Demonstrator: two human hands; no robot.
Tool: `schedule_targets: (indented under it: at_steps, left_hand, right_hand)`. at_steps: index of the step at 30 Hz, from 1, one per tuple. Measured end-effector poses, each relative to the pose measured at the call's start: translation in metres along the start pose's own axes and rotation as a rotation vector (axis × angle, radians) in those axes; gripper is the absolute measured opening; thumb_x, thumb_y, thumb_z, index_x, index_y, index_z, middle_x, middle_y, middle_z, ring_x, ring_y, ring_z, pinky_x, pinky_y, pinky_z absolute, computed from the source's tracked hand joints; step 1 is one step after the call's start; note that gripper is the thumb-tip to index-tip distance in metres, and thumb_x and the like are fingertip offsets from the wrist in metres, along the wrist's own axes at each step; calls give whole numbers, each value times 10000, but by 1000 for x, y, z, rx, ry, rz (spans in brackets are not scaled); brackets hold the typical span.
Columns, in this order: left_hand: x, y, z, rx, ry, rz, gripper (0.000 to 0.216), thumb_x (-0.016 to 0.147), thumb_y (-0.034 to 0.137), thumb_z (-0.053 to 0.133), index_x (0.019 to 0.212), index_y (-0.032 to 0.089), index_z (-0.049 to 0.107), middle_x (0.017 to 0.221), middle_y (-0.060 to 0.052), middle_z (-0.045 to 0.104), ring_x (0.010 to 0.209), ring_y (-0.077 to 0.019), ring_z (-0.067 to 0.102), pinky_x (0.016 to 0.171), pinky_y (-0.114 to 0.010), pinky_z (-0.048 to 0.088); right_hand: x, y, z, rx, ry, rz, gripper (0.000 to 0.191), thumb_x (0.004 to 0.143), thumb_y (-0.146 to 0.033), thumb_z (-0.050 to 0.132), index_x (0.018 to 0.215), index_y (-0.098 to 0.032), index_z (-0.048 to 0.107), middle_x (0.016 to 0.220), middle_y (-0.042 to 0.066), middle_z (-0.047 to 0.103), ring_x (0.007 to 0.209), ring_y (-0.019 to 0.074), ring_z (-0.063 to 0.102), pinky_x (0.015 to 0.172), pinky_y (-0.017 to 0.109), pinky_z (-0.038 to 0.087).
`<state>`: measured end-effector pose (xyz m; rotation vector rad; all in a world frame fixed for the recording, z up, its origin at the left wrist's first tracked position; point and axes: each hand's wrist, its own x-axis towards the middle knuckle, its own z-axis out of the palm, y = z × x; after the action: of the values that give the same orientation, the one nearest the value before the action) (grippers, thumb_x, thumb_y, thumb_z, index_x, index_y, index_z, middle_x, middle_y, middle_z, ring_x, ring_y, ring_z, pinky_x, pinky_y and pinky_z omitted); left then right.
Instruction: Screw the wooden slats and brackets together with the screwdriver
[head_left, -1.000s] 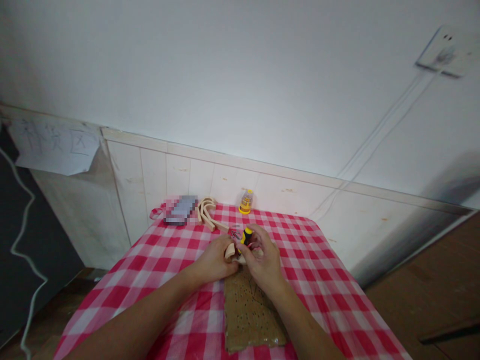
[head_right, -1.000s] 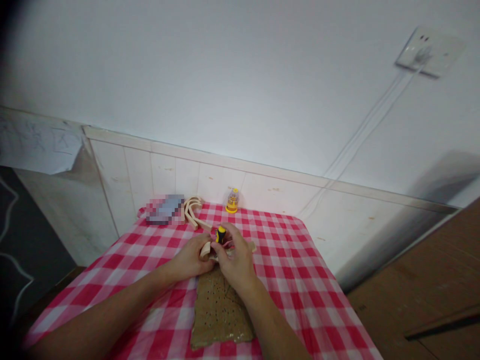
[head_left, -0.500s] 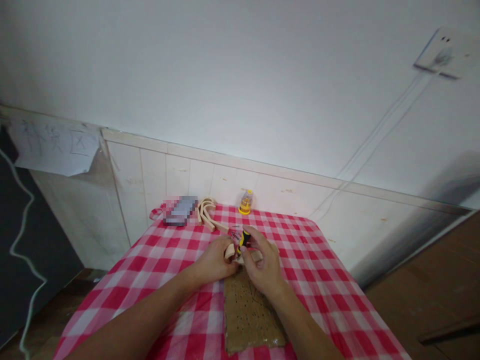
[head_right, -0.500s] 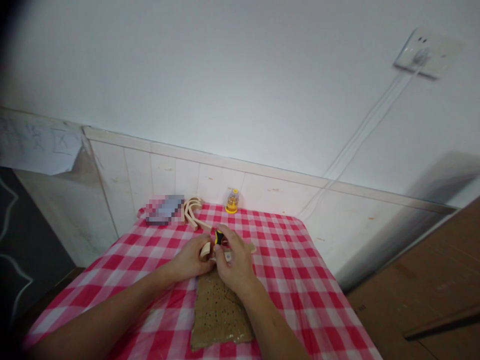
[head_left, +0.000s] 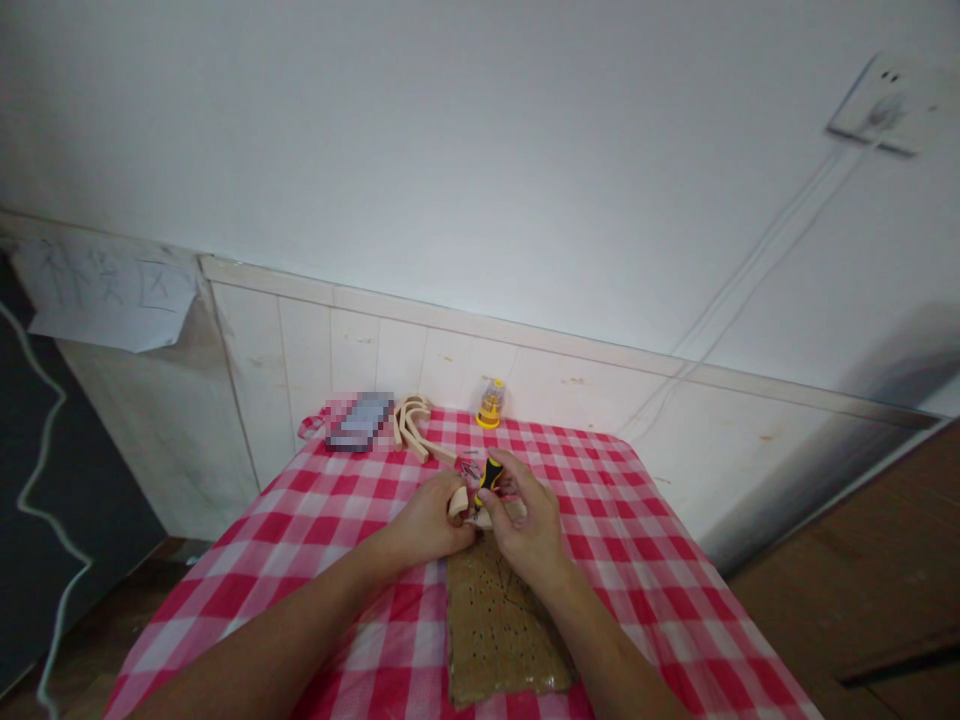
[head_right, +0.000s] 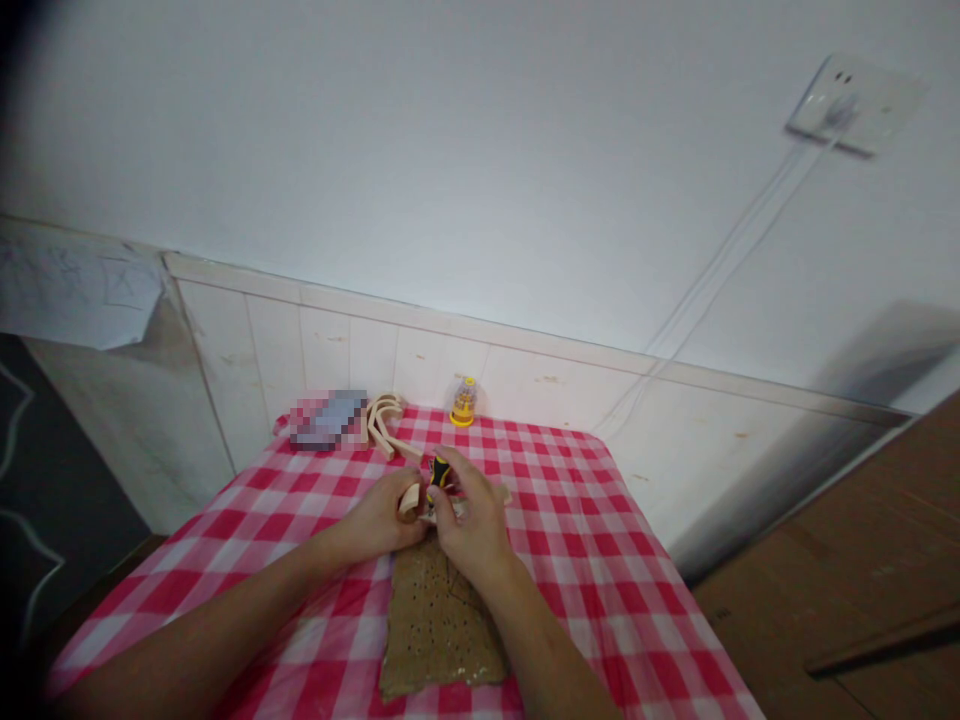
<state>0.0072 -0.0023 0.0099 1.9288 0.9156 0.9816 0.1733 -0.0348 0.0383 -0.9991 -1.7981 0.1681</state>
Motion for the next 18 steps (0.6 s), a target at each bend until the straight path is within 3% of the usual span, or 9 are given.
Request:
schedule_targets:
  at_steps: [10,18]
  left_hand:
    - [1,-3,0,47,1,-27,203,579,75,598,723,184,506,689,48,515,616,-112,477,553,-219,329]
    - [1,-2,-1,53,-9,-23,223,572,54,584,738,185,511,705,49,515,620,-112,473,554,-220,321]
  right_hand:
    - [0,0,1,-25,15,44,438,857,-201,671,1286,-277,634,1077,42,769,772,192,726,793,352,620]
    - [0,3,3,-42,32,52,429,864,-234,693,1287,-264,626,1078,57,766,838,214,741,820,365,616]
